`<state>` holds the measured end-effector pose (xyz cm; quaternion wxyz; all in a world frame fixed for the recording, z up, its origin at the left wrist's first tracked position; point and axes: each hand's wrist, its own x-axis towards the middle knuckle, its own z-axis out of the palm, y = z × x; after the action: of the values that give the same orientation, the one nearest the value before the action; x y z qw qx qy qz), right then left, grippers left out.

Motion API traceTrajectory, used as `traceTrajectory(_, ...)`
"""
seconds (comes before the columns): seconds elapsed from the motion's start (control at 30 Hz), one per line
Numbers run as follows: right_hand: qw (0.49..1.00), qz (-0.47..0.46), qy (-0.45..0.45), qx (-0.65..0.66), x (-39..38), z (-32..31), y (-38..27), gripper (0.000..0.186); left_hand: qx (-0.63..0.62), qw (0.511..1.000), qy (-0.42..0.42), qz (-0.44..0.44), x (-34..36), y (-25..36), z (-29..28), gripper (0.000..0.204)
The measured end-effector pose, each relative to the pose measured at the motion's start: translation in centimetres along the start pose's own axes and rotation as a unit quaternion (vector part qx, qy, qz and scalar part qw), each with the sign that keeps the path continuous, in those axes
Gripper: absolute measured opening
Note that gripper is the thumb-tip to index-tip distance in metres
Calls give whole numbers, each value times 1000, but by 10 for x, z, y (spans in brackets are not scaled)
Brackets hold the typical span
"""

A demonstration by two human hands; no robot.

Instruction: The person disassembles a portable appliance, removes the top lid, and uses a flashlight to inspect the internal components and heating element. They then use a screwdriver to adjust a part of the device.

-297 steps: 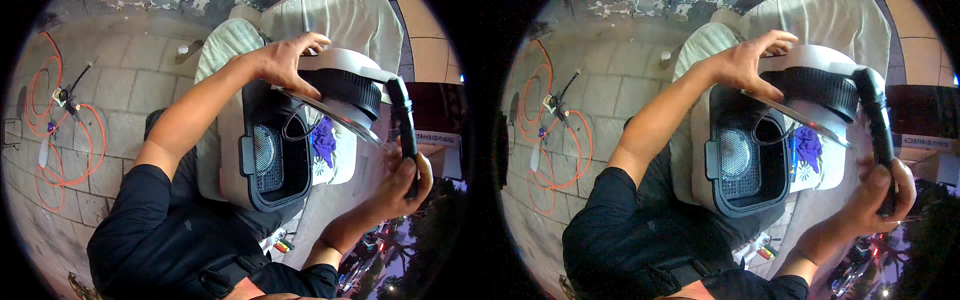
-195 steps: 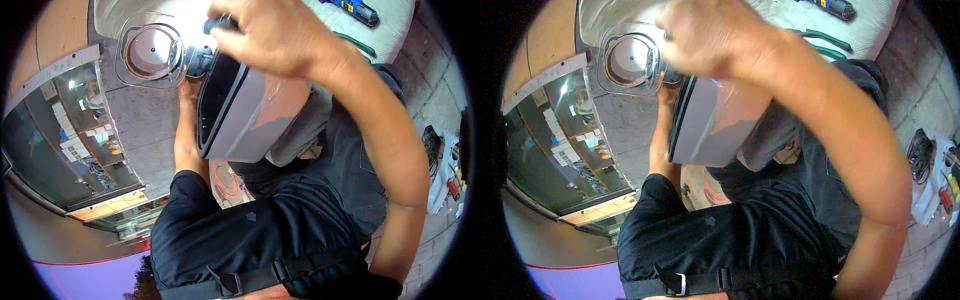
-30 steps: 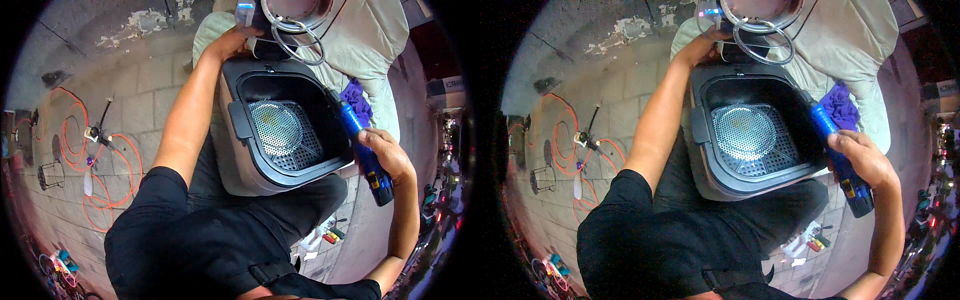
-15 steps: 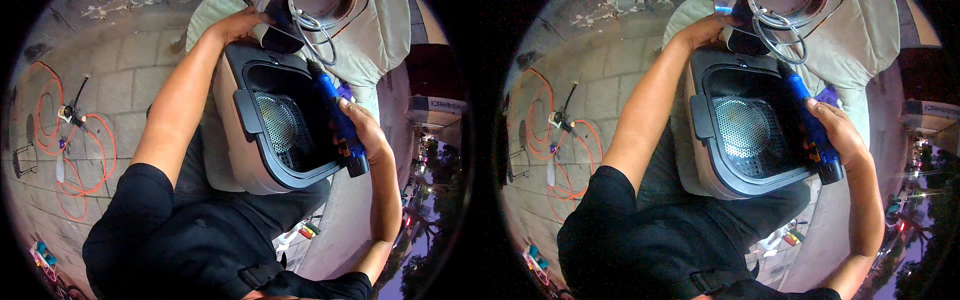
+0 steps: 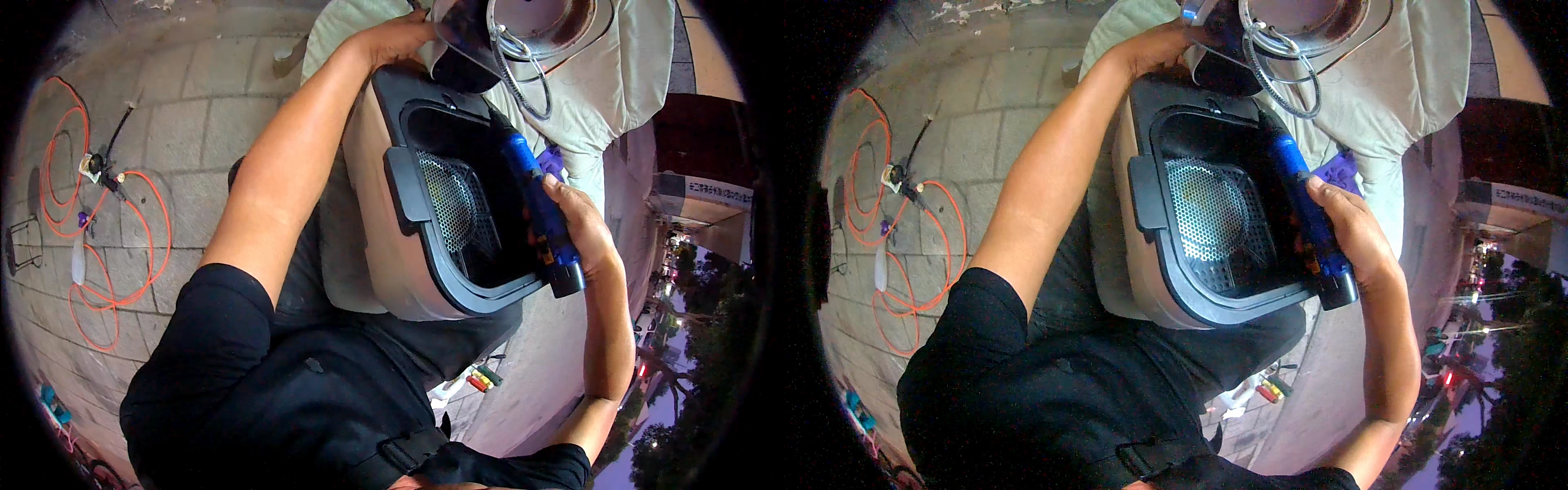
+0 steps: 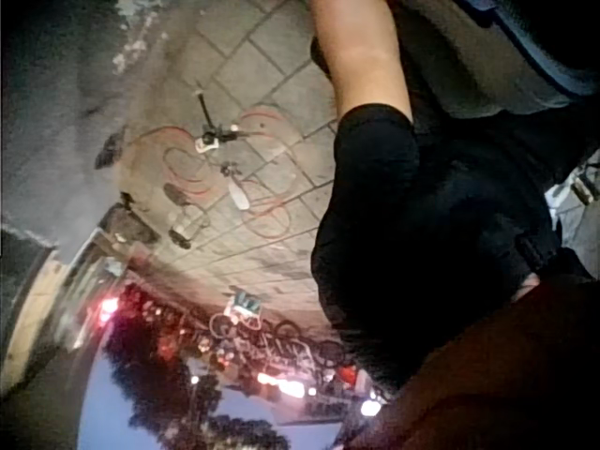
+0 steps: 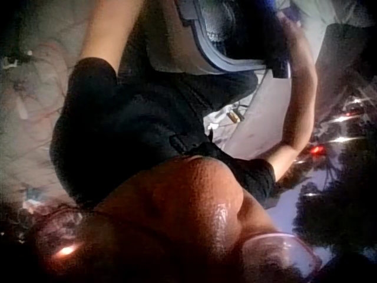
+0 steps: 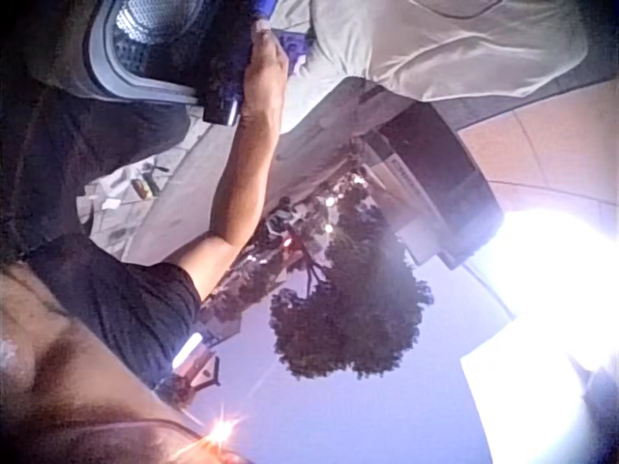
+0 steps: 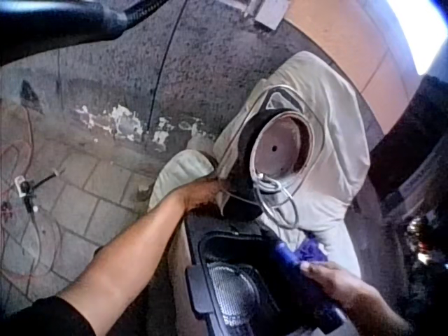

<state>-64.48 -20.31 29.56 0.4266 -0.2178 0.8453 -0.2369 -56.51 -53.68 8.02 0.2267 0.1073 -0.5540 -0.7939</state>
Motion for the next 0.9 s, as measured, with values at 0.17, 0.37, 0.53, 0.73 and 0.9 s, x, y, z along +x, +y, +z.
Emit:
traceTrajectory(0.17,1000,-3,19,10,-1,2,4,62,20,1000,8,6,-7,7,11,59)
traceTrajectory(0.37,1000,-5,4,-6,-1,2,-7,65,-1,999,-34,11,15,-21,-22,52)
traceTrajectory(0.53,999,-24,19,20,4,5,-4,65,18,1000,11,-10,-9,9,8,43)
traceTrajectory(0.73,999,-40,11,15,21,-1,3,59,65,997,-33,-27,-3,15,3,42)
traceTrajectory(0.9,995,-72,43,-45,37,3,0,69,-23,998,-15,-55,2,7,-1,31)
